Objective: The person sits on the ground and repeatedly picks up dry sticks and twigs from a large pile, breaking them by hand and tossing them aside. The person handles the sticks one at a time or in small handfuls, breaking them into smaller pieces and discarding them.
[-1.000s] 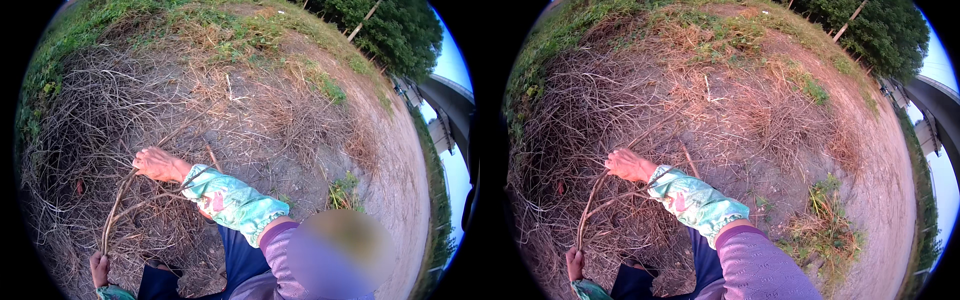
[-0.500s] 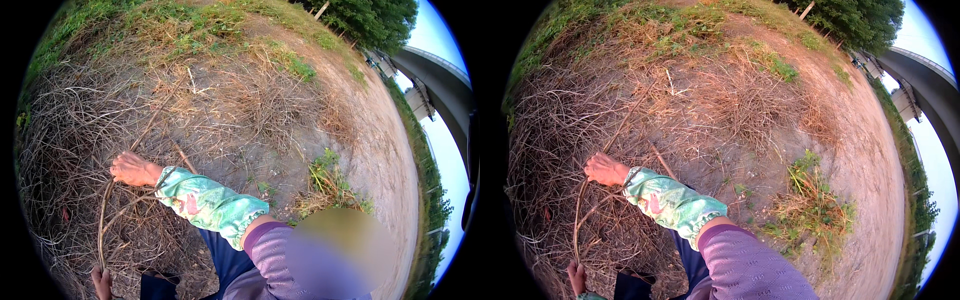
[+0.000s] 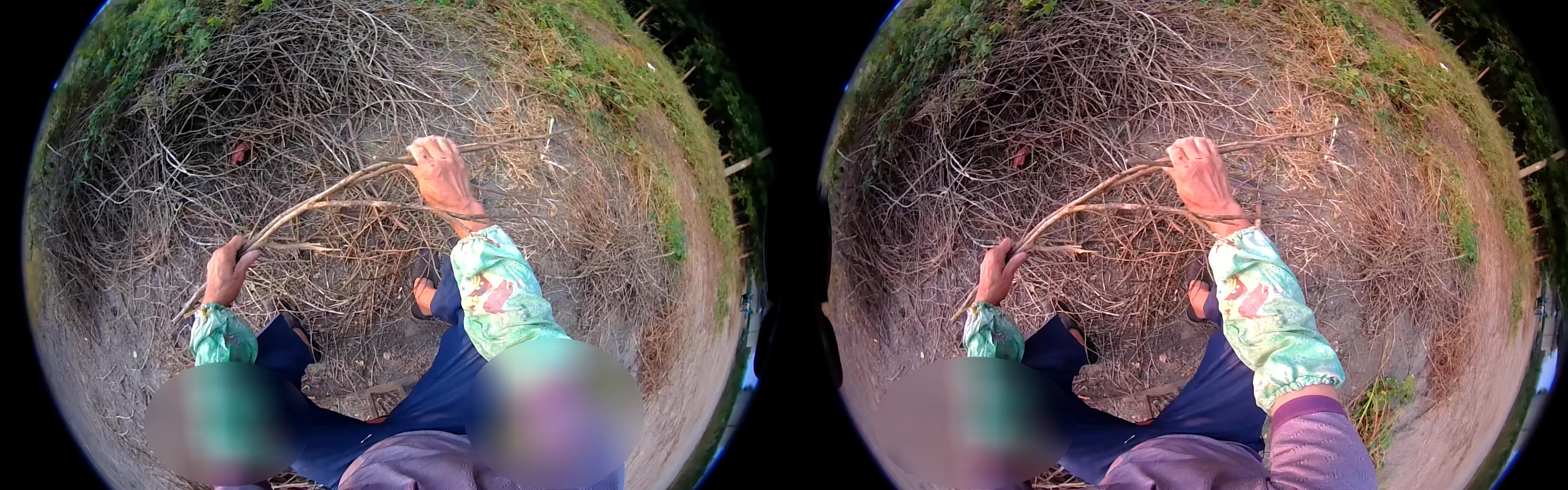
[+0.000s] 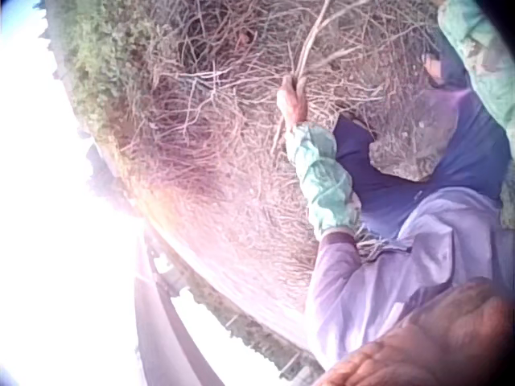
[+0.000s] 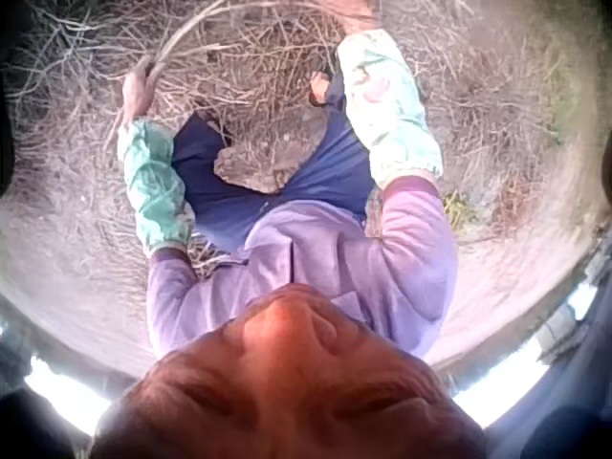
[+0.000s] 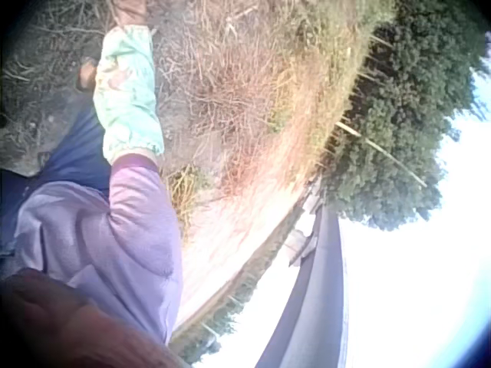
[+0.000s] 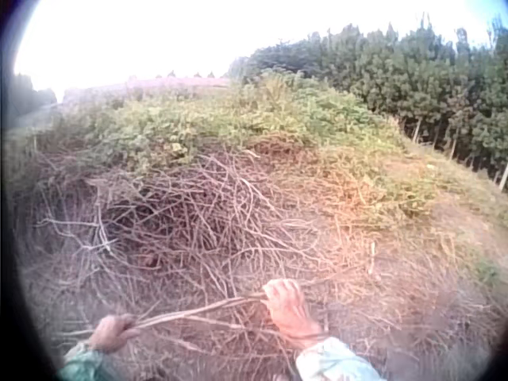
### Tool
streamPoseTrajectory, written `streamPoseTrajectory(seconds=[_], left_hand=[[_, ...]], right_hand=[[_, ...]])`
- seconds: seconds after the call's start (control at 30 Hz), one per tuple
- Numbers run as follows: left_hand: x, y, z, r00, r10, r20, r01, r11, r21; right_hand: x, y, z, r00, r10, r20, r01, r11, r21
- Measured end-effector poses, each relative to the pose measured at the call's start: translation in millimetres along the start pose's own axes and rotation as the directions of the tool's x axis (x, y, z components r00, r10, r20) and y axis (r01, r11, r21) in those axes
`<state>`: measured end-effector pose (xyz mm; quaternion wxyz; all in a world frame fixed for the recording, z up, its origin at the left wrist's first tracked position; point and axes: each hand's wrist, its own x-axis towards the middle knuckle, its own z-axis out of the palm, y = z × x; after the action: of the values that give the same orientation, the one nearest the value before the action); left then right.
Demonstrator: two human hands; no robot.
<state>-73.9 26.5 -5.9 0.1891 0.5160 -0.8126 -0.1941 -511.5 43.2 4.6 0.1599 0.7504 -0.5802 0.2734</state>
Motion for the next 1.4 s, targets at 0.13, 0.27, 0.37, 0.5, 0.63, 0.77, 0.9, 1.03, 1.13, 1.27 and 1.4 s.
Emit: streamPoseTrajectory(seconds=[0.13,0.27,0.37,0.5,0.63,0.77,0.9,1.03,1.13,1.27,1.4], left_hand=[[9,-42,-2,0.955,-0.267,-0.129,0.225,0.936,-0.271],[19,-69,-6,0.922,-0.386,-0.012,0.068,0.193,-0.979],[26,-29,-14,0.914,-0.384,0.135,0.009,-0.314,-0.949],[23,-28,-3,0.940,-0.203,0.275,0.107,-0.588,-0.801],[20,11,22,0.918,0.032,0.396,0.342,-0.569,-0.748],[20,38,13,0.911,0.164,0.379,0.410,-0.477,-0.777],[3,37,0,0.970,0.146,0.196,0.244,-0.513,-0.823],[8,31,-27,0.996,-0.083,0.015,-0.027,-0.480,-0.877],[-14,18,-93,0.942,-0.228,-0.246,-0.294,-0.211,-0.932],[-106,-73,-193,0.785,-0.280,-0.552,-0.537,0.137,-0.832],[-238,-158,-245,0.667,-0.587,-0.458,-0.248,0.405,-0.880]], right_hand=[[14,-2,-25,0.977,0.134,-0.164,-0.178,0.940,-0.292],[16,-7,-41,0.945,0.323,-0.055,-0.320,0.869,-0.377],[29,-25,-61,0.959,0.239,-0.154,-0.259,0.957,-0.131],[49,-120,-85,0.890,-0.140,-0.435,0.172,0.984,0.035],[30,-222,-72,0.811,-0.497,-0.308,0.582,0.734,0.349],[9,-243,-55,0.755,-0.650,-0.083,0.499,0.489,0.715],[-3,-251,-49,0.706,-0.708,0.000,0.432,0.431,0.793],[-17,-238,-45,0.781,-0.625,0.011,0.467,0.596,0.653],[-8,-226,-43,0.886,-0.463,0.021,0.397,0.782,0.480],[0,-201,-31,0.964,-0.227,0.136,0.162,0.913,0.375],[-2,-160,-11,0.929,-0.093,0.359,-0.070,0.906,0.417]])
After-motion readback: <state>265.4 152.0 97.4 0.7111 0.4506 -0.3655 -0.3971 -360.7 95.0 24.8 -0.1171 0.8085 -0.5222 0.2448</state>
